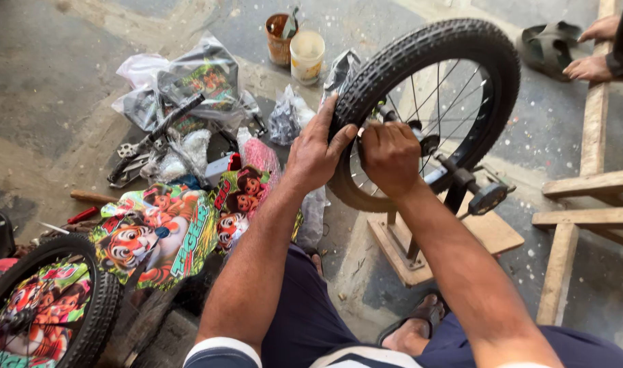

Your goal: The person sits on the floor and uses a spoke wrench to tighten the spokes on a bicycle wheel mounted on a truing stand. They rotate the wheel to check alignment and continue adjusting the tension on the spokes.

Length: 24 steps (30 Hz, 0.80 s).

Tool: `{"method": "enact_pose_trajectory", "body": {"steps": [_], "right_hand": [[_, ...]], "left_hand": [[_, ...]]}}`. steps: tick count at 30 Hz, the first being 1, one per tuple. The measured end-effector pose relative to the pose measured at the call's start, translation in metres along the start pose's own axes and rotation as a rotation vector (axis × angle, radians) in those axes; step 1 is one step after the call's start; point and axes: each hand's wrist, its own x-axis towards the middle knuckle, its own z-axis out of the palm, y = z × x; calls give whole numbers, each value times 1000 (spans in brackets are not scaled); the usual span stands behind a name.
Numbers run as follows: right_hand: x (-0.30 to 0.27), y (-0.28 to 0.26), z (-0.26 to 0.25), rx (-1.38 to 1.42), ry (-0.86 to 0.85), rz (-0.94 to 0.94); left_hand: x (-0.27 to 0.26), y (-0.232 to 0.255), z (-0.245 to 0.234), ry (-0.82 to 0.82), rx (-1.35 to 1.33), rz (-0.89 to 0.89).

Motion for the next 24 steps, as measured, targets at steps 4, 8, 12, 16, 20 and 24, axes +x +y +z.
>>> {"method": "enact_pose_trajectory", "body": {"steps": [4, 8, 12, 16, 20, 24], "right_hand": [[4, -7, 1, 104, 43, 51], [2, 9, -23, 519, -137, 215], [14, 20, -33, 536, -407, 401], [40, 31, -26, 442, -795, 344], [54, 40, -24, 474, -926, 373], [34, 22, -24, 330, -709, 366]], "left_hand": [[1, 0, -1, 5, -20, 5], [3, -2, -2, 0, 6, 3], [1, 2, -2, -4, -11, -5], [-3, 1, -2, -2, -2, 25], [-2, 0, -2, 4, 25, 77], [-1, 0, -5, 2, -31, 36]]}}
